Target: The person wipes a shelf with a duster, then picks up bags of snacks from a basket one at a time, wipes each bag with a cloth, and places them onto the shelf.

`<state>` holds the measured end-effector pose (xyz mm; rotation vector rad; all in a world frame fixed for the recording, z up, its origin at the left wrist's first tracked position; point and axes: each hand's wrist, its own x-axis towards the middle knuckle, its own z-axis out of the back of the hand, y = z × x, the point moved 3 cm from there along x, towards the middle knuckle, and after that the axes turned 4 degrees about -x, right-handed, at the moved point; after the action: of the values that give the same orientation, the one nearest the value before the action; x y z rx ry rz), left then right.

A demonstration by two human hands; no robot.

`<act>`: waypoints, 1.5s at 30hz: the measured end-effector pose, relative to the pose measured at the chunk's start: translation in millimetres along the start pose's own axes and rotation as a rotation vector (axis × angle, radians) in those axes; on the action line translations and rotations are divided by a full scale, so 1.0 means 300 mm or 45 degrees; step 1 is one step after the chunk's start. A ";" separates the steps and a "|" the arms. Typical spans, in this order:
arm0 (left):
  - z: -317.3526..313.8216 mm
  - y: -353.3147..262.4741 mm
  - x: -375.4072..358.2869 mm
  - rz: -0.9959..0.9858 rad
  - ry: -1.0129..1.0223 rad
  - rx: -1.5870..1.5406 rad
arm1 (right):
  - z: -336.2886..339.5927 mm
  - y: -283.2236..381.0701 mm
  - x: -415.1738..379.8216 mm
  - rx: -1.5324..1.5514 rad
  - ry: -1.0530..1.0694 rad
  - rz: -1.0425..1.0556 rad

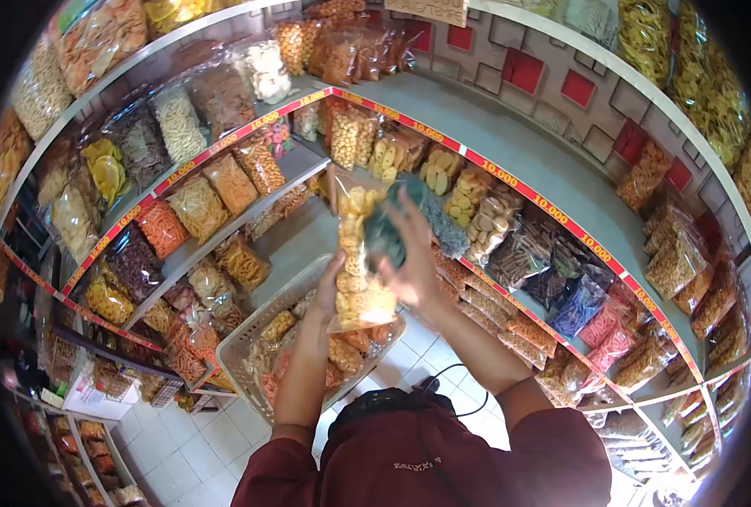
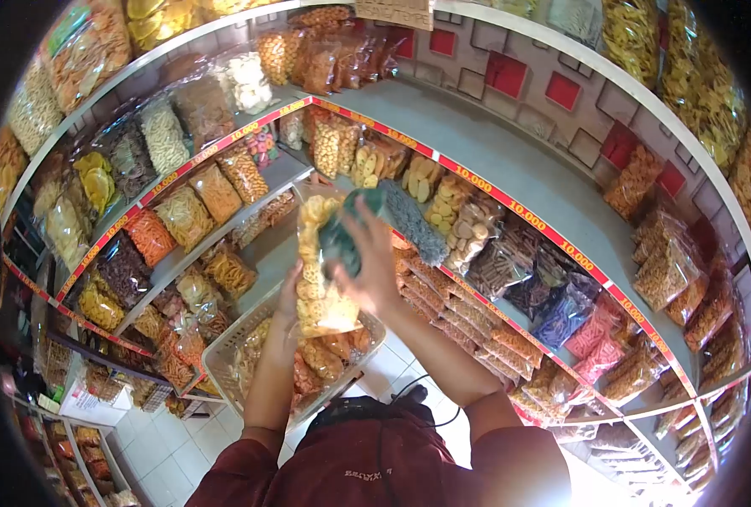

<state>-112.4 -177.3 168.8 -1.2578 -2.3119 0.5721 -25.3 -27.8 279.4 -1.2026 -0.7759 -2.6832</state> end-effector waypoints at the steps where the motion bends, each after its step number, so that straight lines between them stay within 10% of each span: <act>1: -0.030 0.037 0.033 -0.075 -0.157 0.073 | 0.042 -0.022 0.047 0.149 -0.081 -0.199; 11: -0.302 0.139 0.413 -0.273 0.009 0.119 | 0.252 -0.190 -0.229 0.488 -0.050 -0.606; 21: -0.879 0.365 1.040 -0.582 0.280 1.021 | 1.022 -0.525 -0.052 -0.198 -0.535 -0.246; 29: -1.123 0.781 1.613 -0.420 0.303 0.959 | 1.384 -0.878 0.028 -0.758 -0.409 -0.708; 41: -1.122 1.293 2.176 -0.676 0.309 1.056 | 1.512 -1.287 -0.060 -0.903 -0.737 -0.920; 45: -1.201 1.305 2.024 -0.852 0.309 1.074 | 1.515 -1.291 -0.077 -0.767 -0.786 -1.090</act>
<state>56.4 588.7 359.0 -0.1351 -1.7842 0.9260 182.8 526.9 357.8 -2.3743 -0.6433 -3.3875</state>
